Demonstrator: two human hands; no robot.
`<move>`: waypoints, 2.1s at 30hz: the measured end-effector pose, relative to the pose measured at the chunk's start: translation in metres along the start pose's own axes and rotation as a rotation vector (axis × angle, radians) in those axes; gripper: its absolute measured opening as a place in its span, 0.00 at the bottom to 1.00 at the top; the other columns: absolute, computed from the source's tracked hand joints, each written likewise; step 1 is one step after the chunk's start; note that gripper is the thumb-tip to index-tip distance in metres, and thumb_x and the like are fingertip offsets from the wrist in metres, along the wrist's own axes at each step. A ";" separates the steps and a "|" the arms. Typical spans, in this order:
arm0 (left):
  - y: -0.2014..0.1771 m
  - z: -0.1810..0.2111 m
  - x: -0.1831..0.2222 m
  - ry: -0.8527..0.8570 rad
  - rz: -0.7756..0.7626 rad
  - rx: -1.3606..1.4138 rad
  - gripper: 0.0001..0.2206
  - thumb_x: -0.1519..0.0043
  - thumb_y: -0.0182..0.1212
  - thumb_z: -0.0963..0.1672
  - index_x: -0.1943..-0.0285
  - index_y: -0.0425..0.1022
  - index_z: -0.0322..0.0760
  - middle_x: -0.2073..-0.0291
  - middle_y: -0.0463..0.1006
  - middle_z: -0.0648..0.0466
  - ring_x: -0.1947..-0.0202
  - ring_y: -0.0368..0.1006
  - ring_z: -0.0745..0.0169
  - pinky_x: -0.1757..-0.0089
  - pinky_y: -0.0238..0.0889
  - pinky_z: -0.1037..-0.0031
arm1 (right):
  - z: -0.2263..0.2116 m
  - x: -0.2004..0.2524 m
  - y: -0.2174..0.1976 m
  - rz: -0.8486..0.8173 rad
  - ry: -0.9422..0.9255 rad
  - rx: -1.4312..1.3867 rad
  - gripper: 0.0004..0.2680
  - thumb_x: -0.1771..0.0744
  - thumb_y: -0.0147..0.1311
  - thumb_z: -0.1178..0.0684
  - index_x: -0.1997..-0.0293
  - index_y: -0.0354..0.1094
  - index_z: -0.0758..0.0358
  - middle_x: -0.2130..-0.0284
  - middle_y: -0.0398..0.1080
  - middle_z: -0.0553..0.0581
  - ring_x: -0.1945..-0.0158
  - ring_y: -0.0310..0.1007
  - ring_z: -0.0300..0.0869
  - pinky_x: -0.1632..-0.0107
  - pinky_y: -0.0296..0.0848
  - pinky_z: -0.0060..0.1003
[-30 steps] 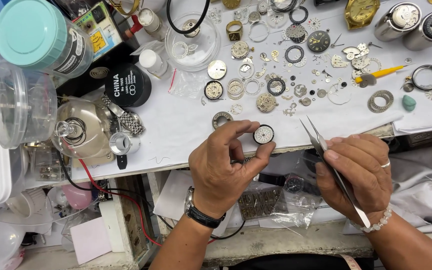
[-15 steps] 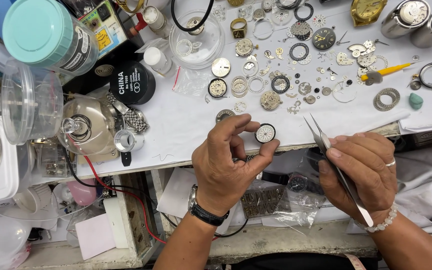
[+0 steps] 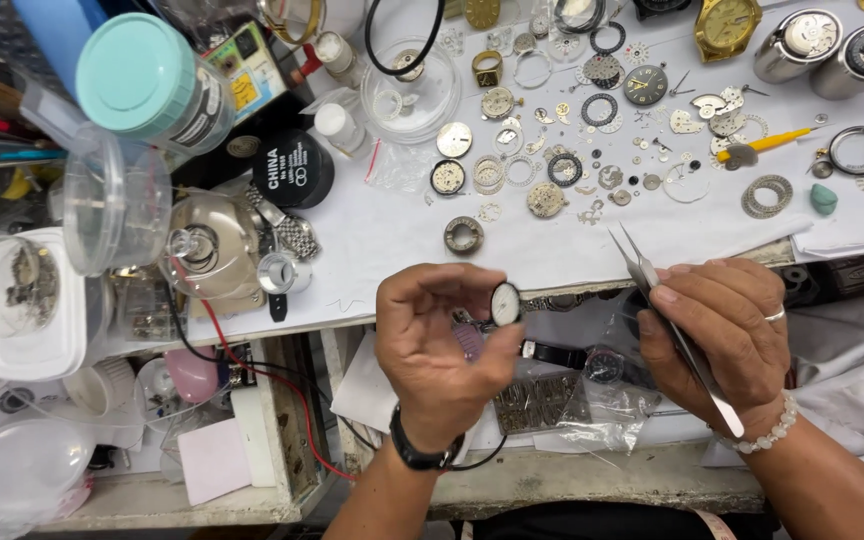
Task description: Organizing and sorting tiny watch components like gears and dials on a repair workbench using tweezers.
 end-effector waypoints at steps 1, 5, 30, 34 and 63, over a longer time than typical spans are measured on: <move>-0.005 -0.010 0.009 -0.165 0.062 0.273 0.22 0.43 0.68 0.38 0.40 0.66 0.36 0.52 0.79 0.49 0.55 0.76 0.63 0.53 0.73 0.77 | 0.000 -0.001 0.000 -0.002 -0.008 -0.008 0.06 0.30 0.57 0.62 0.49 0.67 0.70 0.54 0.74 0.69 0.51 0.73 0.57 0.44 0.72 0.53; -0.001 -0.028 0.051 -0.605 0.126 0.705 0.26 0.36 0.62 0.43 0.29 0.62 0.30 0.52 0.77 0.46 0.62 0.71 0.62 0.62 0.68 0.78 | 0.004 0.004 0.001 -0.031 0.023 -0.127 0.05 0.30 0.55 0.64 0.51 0.64 0.74 0.58 0.71 0.73 0.57 0.73 0.58 0.53 0.69 0.52; 0.014 -0.054 0.118 -0.884 0.117 1.070 0.20 0.28 0.58 0.44 0.30 0.64 0.29 0.39 0.71 0.40 0.48 0.75 0.56 0.51 0.75 0.73 | -0.050 0.018 0.015 -0.114 0.337 -0.515 0.08 0.31 0.52 0.59 0.47 0.64 0.69 0.56 0.75 0.66 0.52 0.80 0.56 0.45 0.79 0.46; 0.013 -0.054 0.115 -0.835 0.103 1.041 0.19 0.29 0.60 0.42 0.31 0.65 0.31 0.35 0.69 0.39 0.43 0.75 0.51 0.48 0.76 0.70 | -0.052 0.017 0.011 -0.133 0.261 -0.496 0.09 0.30 0.50 0.60 0.43 0.62 0.69 0.52 0.74 0.67 0.51 0.80 0.56 0.44 0.80 0.48; 0.011 -0.061 0.120 -0.771 0.118 0.868 0.14 0.36 0.66 0.36 0.42 0.73 0.35 0.35 0.70 0.37 0.70 0.67 0.78 0.53 0.74 0.75 | -0.076 0.014 0.022 -0.230 0.137 -0.394 0.08 0.28 0.42 0.56 0.41 0.62 0.59 0.43 0.74 0.60 0.37 0.74 0.57 0.31 0.67 0.59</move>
Point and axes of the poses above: each hand's wrist, its own x-axis away from the middle knuckle, its own y-axis out of the palm, z = x × y, the point moved 8 cm from there along -x, towards the middle knuckle
